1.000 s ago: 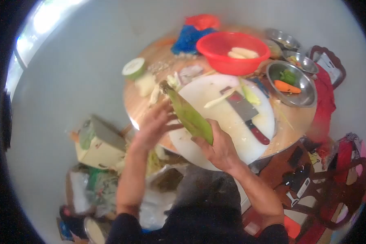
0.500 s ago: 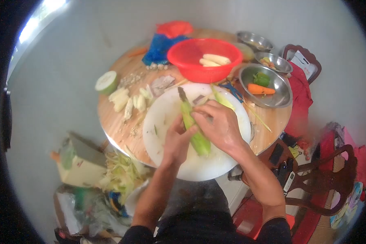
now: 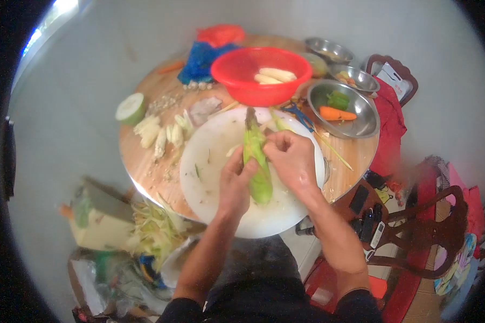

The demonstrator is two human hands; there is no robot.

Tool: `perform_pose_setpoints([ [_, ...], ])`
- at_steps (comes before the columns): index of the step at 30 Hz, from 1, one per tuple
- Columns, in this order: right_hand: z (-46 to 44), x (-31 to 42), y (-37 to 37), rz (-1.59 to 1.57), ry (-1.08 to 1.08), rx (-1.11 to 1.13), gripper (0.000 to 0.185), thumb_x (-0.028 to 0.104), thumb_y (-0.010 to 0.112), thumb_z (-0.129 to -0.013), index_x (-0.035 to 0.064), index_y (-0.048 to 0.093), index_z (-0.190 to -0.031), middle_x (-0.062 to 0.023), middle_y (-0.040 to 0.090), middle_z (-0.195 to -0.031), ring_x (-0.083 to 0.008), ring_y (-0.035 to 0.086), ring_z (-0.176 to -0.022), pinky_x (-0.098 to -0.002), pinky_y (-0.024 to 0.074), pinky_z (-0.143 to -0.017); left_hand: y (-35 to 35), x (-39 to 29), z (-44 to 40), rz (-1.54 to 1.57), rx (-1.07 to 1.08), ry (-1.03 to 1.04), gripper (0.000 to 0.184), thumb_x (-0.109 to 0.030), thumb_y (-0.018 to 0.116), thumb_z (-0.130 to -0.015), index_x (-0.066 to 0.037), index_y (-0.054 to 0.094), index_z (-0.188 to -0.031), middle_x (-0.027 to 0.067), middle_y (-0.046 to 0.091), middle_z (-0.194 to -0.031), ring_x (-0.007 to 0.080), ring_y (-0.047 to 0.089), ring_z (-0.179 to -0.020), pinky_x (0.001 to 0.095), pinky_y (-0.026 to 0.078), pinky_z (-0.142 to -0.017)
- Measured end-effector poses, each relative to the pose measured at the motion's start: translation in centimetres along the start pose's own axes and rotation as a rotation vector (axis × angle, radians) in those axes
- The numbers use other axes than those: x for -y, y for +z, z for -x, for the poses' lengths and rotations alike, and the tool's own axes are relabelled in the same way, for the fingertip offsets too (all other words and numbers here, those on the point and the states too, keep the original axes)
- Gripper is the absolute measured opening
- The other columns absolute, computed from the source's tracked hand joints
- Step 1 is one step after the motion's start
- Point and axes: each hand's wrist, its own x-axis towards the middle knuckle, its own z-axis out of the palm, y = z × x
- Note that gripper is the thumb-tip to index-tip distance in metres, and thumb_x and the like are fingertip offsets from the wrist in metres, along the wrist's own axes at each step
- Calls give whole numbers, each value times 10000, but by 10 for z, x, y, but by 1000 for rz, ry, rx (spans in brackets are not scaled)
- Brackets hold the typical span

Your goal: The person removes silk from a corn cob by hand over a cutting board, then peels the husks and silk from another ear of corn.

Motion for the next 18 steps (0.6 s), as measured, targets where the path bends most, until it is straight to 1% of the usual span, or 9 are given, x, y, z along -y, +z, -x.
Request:
perform_pose_setpoints([
  [4, 9, -22, 1, -213, 134, -70, 108, 77, 640, -915, -6, 706, -899, -45, 690, -753, -99, 622, -632, -249, 551, -646, -6, 5, -1, 51, -33, 18, 455, -135, 589, -1038, 16, 497, -1457, 72, 625, -1306, 135, 600, -1135, 300, 485, -972],
  [6, 13, -32, 1, -374, 157, -38, 173, 118, 618, -951, -22, 707, -1002, -46, 693, -826, -86, 604, -633, -248, 516, -595, -11, 4, -5, 112, -32, 49, 432, -209, 558, -1065, 9, 505, -1434, 77, 623, -1285, 142, 604, -1093, 291, 489, -931],
  [7, 15, -28, 3, -376, 157, -37, 173, 118, 618, -951, -22, 707, -1002, -46, 693, -826, -86, 604, -633, -248, 516, -595, -11, 1, -7, 110, -32, 50, 432, -209, 558, -1065, 9, 505, -1434, 77, 623, -1285, 142, 604, -1093, 291, 489, -931],
  [9, 23, -14, 13, -409, -97, 6, 208, 153, 546, -1006, -14, 643, -1084, -70, 695, -939, -83, 584, -636, -238, 505, -589, -8, -4, -9, 175, -50, -15, 401, -281, 532, -1083, 2, 531, -1368, 62, 622, -1192, 139, 606, -995, 295, 497, -867],
  [10, 25, -14, 18, -409, -97, 4, 208, 153, 546, -1006, -14, 643, -1084, -70, 695, -939, -83, 584, -636, -238, 505, -589, -5, -3, -8, 174, -48, -16, 401, -281, 532, -1083, 2, 531, -1368, 62, 622, -1192, 139, 606, -995, 295, 497, -867],
  [13, 29, -20, 26, -436, -54, 100, 222, 197, 486, -1047, 16, 560, -1153, -63, 650, -935, -88, 568, -660, -239, 488, -577, -2, 4, -10, 45, -116, 9, 353, -311, 499, -1095, -20, 544, -1290, 45, 611, -1062, 136, 596, -877, 299, 506, -770],
  [15, 34, -28, 27, -364, 114, 80, 140, 172, 446, -1092, 47, 501, -1060, -20, 537, -804, -84, 536, -681, -268, 498, -565, -18, 21, -19, -192, -250, 58, 308, -344, 485, -1093, -56, 545, -1183, 37, 582, -955, 139, 577, -780, 300, 497, -658],
  [16, 42, -31, 25, -367, 118, 84, 140, 172, 446, -1092, 47, 501, -1060, -20, 537, -804, -84, 536, -681, -268, 498, -565, -25, 20, -24, -195, -255, 57, 308, -344, 485, -1093, -56, 545, -1183, 37, 582, -955, 139, 577, -780, 300, 497, -658],
  [18, 68, -37, 17, -301, 189, 208, 159, 185, 438, -1103, 38, 492, -1077, 8, 431, -753, -81, 472, -645, -273, 491, -558, -42, 9, -35, 61, -380, -28, 320, -369, 505, -1073, -57, 555, -1123, 63, 597, -915, 177, 591, -757, 326, 520, -661],
])
